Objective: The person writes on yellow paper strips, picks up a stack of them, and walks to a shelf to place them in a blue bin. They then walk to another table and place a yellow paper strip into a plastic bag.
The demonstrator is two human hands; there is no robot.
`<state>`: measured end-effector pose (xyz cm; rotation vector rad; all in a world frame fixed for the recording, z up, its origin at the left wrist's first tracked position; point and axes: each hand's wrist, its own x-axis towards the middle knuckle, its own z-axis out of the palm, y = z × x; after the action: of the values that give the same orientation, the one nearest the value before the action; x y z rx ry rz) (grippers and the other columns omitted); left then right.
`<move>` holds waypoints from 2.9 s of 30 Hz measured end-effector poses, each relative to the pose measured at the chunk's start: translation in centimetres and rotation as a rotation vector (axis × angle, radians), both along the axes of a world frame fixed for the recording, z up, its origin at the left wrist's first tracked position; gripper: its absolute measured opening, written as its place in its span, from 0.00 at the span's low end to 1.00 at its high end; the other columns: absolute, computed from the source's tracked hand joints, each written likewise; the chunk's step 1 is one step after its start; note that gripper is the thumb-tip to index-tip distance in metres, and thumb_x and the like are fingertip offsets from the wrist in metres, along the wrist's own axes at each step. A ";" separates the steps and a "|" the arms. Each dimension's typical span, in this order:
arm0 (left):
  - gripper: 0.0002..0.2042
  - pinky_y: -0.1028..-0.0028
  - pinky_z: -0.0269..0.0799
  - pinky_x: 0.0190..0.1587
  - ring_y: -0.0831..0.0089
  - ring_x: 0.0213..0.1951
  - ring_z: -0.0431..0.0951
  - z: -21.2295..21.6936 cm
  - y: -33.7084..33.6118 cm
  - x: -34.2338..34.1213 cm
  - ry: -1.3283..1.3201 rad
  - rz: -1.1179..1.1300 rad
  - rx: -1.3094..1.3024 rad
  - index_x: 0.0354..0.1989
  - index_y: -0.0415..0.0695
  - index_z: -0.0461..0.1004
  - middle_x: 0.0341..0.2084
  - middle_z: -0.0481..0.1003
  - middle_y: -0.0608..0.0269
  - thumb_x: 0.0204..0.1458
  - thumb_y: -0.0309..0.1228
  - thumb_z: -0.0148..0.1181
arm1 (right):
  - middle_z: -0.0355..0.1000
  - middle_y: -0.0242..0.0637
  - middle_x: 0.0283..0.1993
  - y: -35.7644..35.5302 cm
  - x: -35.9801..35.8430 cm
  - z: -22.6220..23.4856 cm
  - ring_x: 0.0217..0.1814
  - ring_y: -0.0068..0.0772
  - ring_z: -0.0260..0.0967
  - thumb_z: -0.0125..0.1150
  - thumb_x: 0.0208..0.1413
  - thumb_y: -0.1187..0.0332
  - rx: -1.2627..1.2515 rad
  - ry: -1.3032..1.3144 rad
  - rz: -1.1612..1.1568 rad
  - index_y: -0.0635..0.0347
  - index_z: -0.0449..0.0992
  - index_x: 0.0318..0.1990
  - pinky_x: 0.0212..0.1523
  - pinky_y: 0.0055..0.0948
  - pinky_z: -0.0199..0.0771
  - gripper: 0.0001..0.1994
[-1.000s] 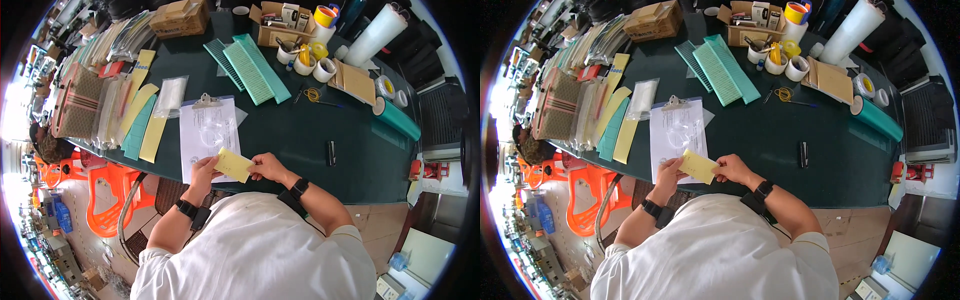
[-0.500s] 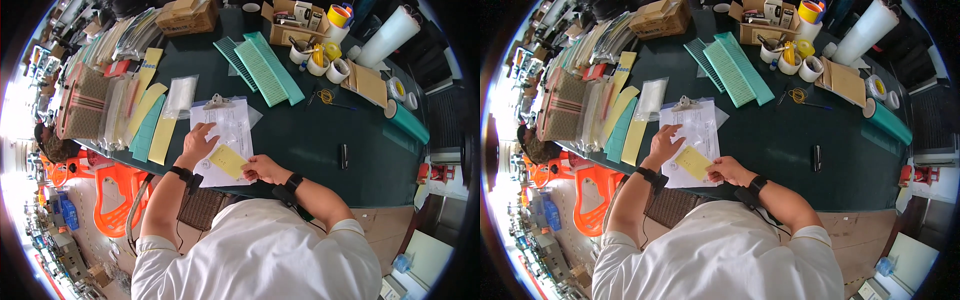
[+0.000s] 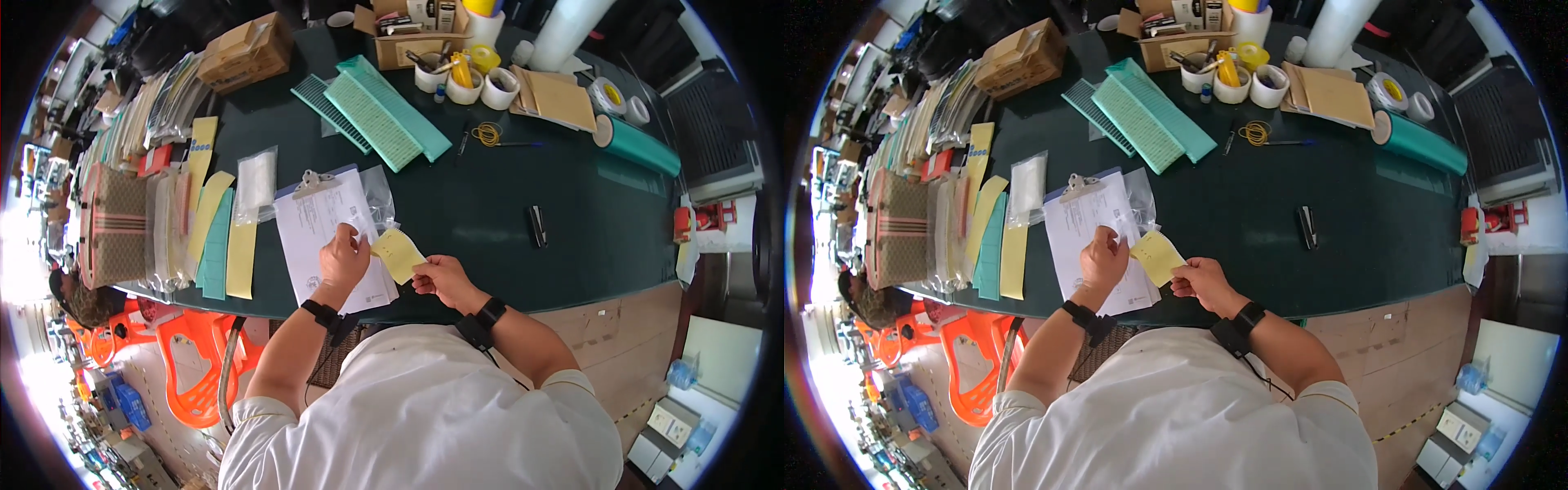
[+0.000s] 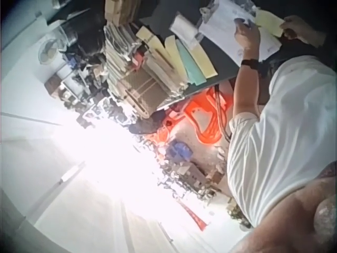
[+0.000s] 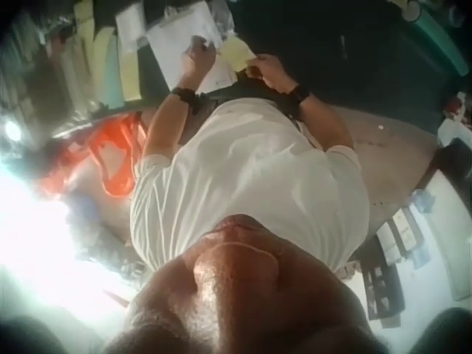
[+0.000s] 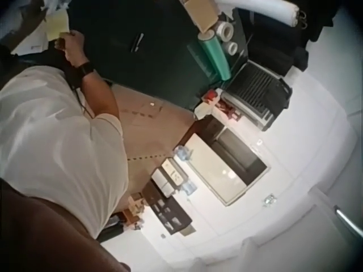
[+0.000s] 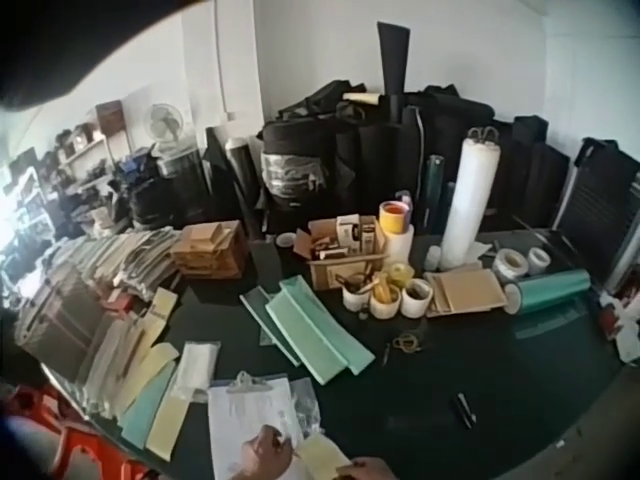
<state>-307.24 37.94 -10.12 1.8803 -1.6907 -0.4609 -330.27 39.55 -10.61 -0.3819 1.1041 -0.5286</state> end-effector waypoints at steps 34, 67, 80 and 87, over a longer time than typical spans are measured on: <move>0.10 0.57 0.74 0.28 0.49 0.25 0.78 0.8 2.3 -6.3 -0.150 -0.345 -0.001 0.34 0.43 0.69 0.24 0.76 0.52 0.43 0.29 0.61 | 0.73 0.31 0.26 -2.5 -4.0 0.5 0.22 0.23 0.70 0.58 0.53 0.71 -0.222 0.420 0.355 0.63 0.77 0.33 0.25 0.24 0.75 0.05; 0.12 0.66 0.75 0.31 0.62 0.25 0.79 3.8 0.6 0.3 0.439 -0.089 0.140 0.35 0.39 0.77 0.22 0.78 0.59 0.49 0.35 0.69 | 0.73 0.43 0.28 -7.8 -7.0 9.6 0.31 0.48 0.73 0.68 0.51 0.60 -1.400 0.801 0.794 0.60 0.81 0.30 0.33 0.41 0.72 0.12; 0.14 0.73 0.74 0.40 0.78 0.32 0.75 7.8 -2.7 -1.5 0.634 -0.752 0.510 0.39 0.39 0.81 0.25 0.80 0.62 0.55 0.38 0.67 | 0.76 0.41 0.36 -8.2 -6.3 16.8 0.35 0.47 0.75 0.63 0.58 0.63 -1.414 0.593 0.903 0.59 0.82 0.38 0.36 0.37 0.76 0.10; 0.13 0.70 0.72 0.34 0.77 0.27 0.73 7.6 -2.3 -1.3 0.712 -0.771 0.422 0.42 0.40 0.81 0.25 0.79 0.61 0.63 0.38 0.58 | 0.77 0.41 0.43 -7.7 -5.7 15.3 0.39 0.45 0.77 0.63 0.58 0.67 -1.443 0.627 0.890 0.62 0.82 0.39 0.40 0.35 0.78 0.09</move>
<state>-308.54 35.66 -2.55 0.9821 -1.7990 -1.6659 -335.95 31.84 4.66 -2.2893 0.8160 -0.3040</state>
